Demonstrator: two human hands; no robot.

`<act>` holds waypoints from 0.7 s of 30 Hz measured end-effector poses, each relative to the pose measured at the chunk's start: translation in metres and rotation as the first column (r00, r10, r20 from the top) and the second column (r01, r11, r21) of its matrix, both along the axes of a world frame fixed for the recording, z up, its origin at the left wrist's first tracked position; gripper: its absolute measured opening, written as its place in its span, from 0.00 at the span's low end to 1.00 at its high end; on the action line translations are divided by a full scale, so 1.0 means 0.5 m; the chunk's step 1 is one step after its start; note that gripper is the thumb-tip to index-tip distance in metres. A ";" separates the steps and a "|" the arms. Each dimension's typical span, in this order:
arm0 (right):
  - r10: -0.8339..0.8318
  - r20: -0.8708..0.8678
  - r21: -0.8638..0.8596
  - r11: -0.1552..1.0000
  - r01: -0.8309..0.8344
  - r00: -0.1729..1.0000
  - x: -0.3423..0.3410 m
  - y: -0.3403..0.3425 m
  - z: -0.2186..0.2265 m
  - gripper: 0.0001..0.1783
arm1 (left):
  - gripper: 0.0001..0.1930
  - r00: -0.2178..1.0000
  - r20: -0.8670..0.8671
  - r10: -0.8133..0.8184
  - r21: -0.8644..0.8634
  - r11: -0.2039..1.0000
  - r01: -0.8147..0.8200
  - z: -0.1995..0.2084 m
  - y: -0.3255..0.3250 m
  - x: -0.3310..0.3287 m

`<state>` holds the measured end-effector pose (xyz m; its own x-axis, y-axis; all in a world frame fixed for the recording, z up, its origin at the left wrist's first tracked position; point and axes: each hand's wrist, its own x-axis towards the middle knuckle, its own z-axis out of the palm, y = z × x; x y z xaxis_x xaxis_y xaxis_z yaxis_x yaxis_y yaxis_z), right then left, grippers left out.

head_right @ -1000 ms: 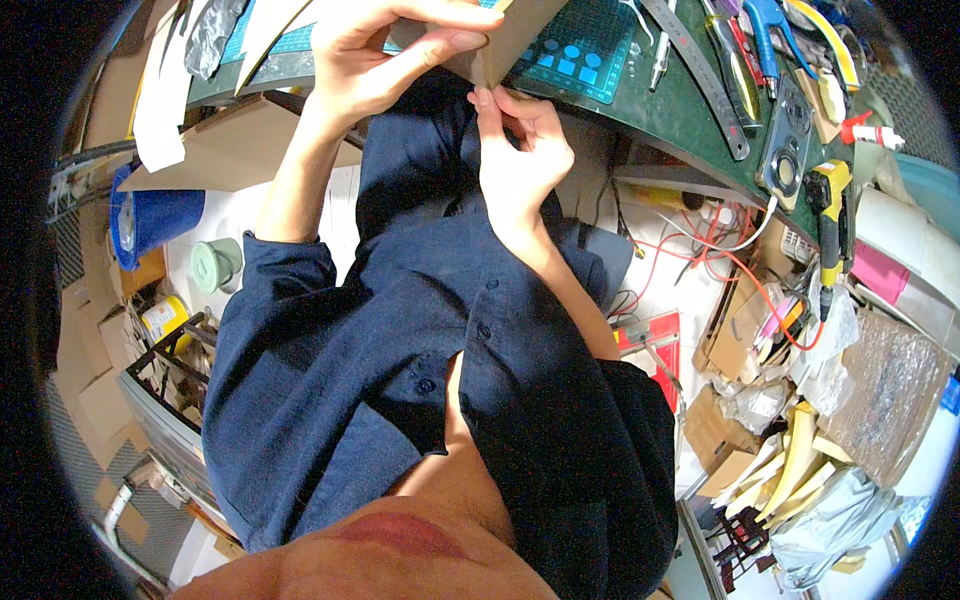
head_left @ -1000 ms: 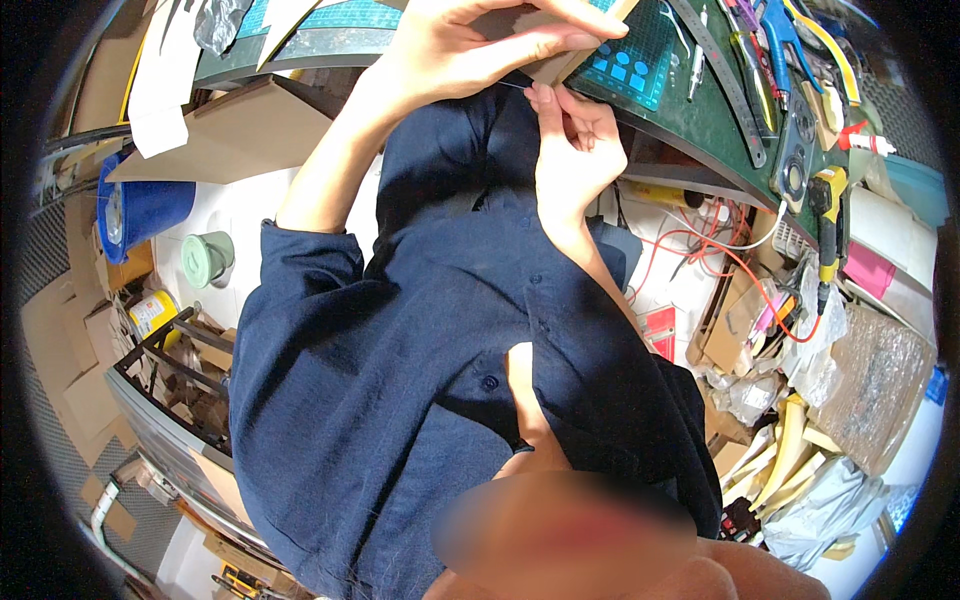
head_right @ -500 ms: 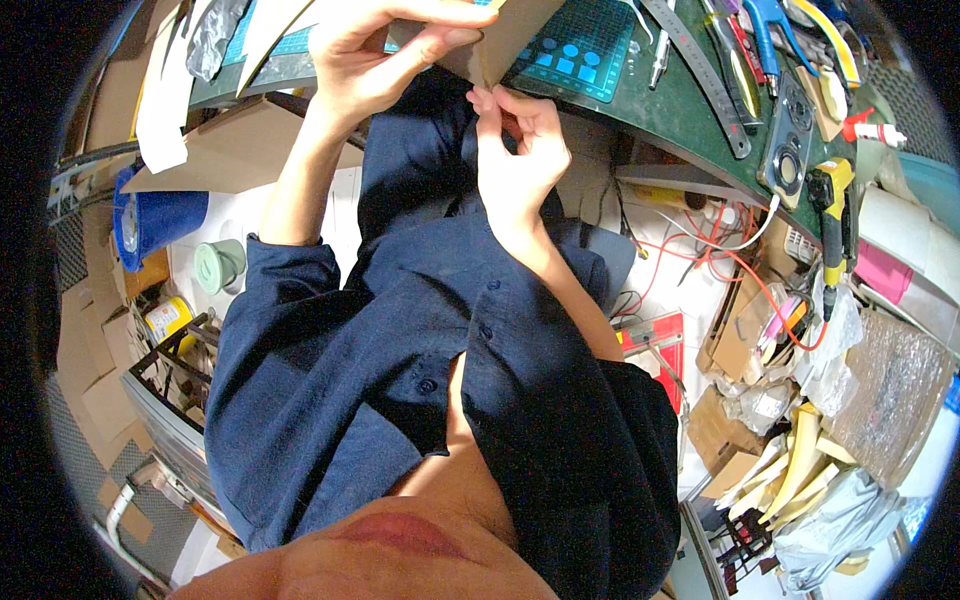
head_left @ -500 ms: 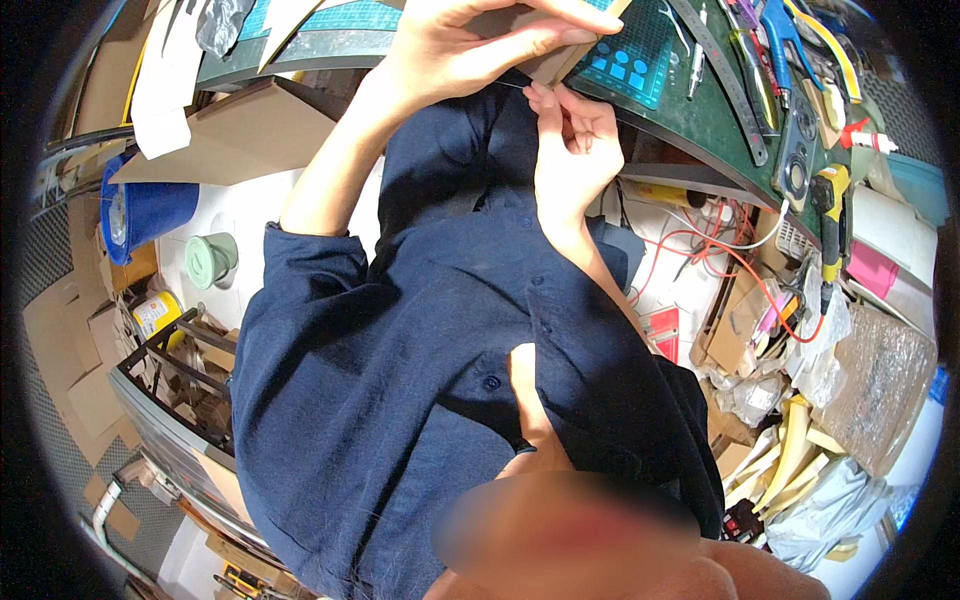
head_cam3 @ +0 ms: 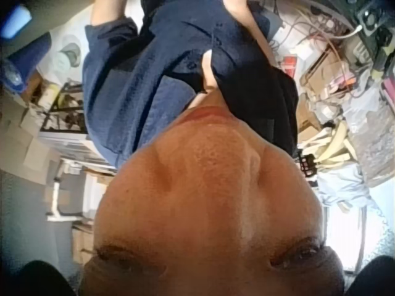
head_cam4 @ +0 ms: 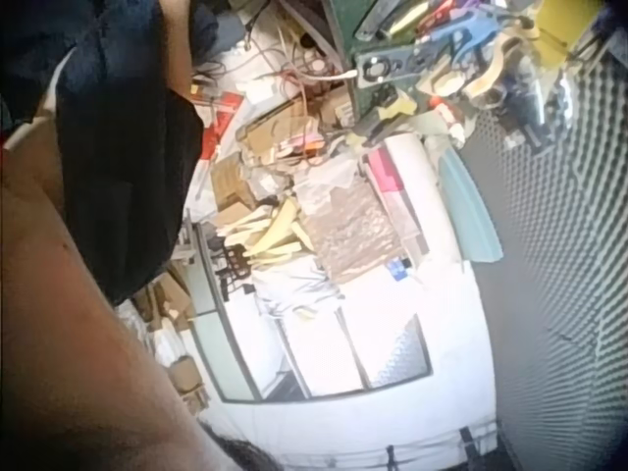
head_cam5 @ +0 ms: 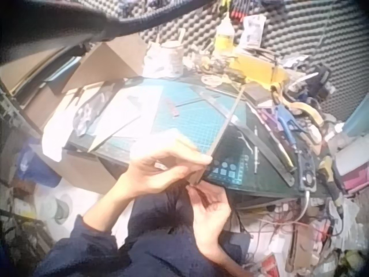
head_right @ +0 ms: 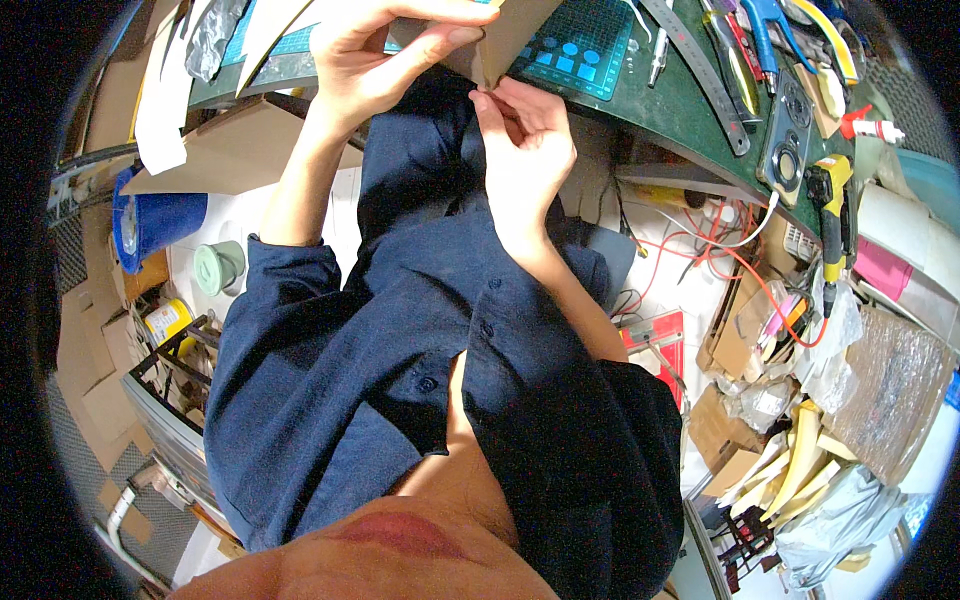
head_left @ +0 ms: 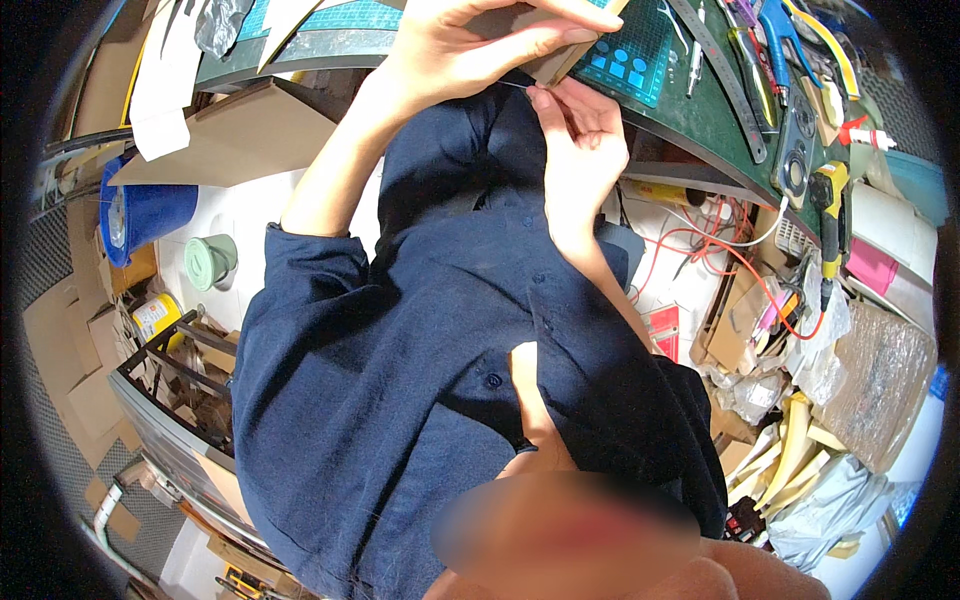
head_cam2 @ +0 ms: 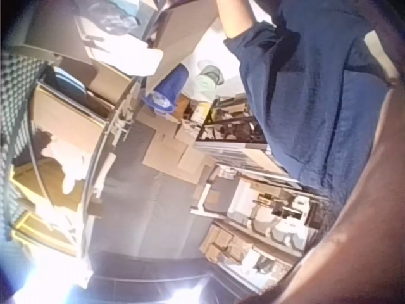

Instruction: The person folds and aligns cardboard pieces on a cutting mat, then uses a yellow staple gun to fasten the edges together. The person repeats this process on another piece, folding and stapling the cardboard to form a box-like structure.

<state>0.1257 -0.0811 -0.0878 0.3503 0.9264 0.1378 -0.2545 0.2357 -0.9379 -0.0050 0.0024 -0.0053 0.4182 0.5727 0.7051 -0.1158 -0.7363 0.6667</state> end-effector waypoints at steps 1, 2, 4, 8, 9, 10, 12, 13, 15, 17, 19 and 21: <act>-0.021 0.022 -0.004 1.000 0.021 1.000 -0.003 0.002 0.001 0.13 | 0.14 1.000 -0.002 0.002 0.007 1.000 -0.002 0.001 0.001 0.001; -0.043 0.016 -0.010 0.999 0.043 0.999 -0.005 0.002 0.000 0.12 | 0.14 1.000 -0.005 0.005 0.015 1.000 -0.005 0.002 0.001 0.001; -0.079 0.002 -0.021 0.997 0.079 0.997 -0.012 0.005 -0.008 0.11 | 0.14 1.000 -0.015 0.008 0.024 1.000 -0.008 0.005 0.000 0.001; -0.122 0.030 0.002 0.993 0.122 0.992 -0.015 0.008 -0.014 0.07 | 0.13 1.000 -0.008 0.022 0.033 0.999 -0.022 0.005 0.000 0.004; -0.131 0.056 0.005 0.991 0.131 0.990 -0.015 0.010 -0.018 0.07 | 0.13 0.999 -0.015 0.029 0.039 0.999 -0.028 0.005 0.000 0.005; -0.139 0.082 0.007 0.990 0.139 0.987 -0.015 0.010 -0.021 0.06 | 0.13 0.999 -0.021 0.035 0.046 0.998 -0.034 0.006 0.001 0.004; -0.140 0.071 0.016 0.990 0.139 0.988 -0.014 0.009 -0.018 0.06 | 0.13 0.999 -0.025 0.042 0.056 0.998 -0.040 0.007 0.001 0.003; -0.140 0.067 0.021 0.990 0.139 0.988 -0.014 0.009 -0.016 0.06 | 0.13 0.999 -0.023 0.043 0.061 0.997 -0.041 0.007 0.001 0.002; -0.120 0.037 0.010 0.993 0.120 0.992 -0.011 0.010 -0.016 0.06 | 0.13 0.998 -0.027 0.055 0.083 0.995 -0.053 0.007 0.001 0.002; -0.104 0.023 0.006 0.995 0.104 0.994 -0.009 0.011 -0.016 0.06 | 0.13 0.996 -0.039 0.079 0.120 0.990 -0.074 0.008 0.002 0.001; -0.090 0.017 0.001 0.996 0.090 0.996 -0.008 0.010 -0.011 0.06 | 0.13 0.997 -0.049 0.065 0.068 0.996 -0.061 0.009 0.000 0.000; -0.095 0.023 -0.013 0.995 0.095 0.995 -0.009 0.009 -0.010 0.06 | 0.14 0.998 -0.049 0.039 0.023 0.999 -0.038 0.010 -0.001 -0.001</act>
<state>0.1211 -0.0768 -0.0928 0.4340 0.8909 0.1338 -0.2106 0.2447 -0.9464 -0.0053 0.0021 -0.0002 0.4303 0.5739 0.6968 -0.0545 -0.7540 0.6547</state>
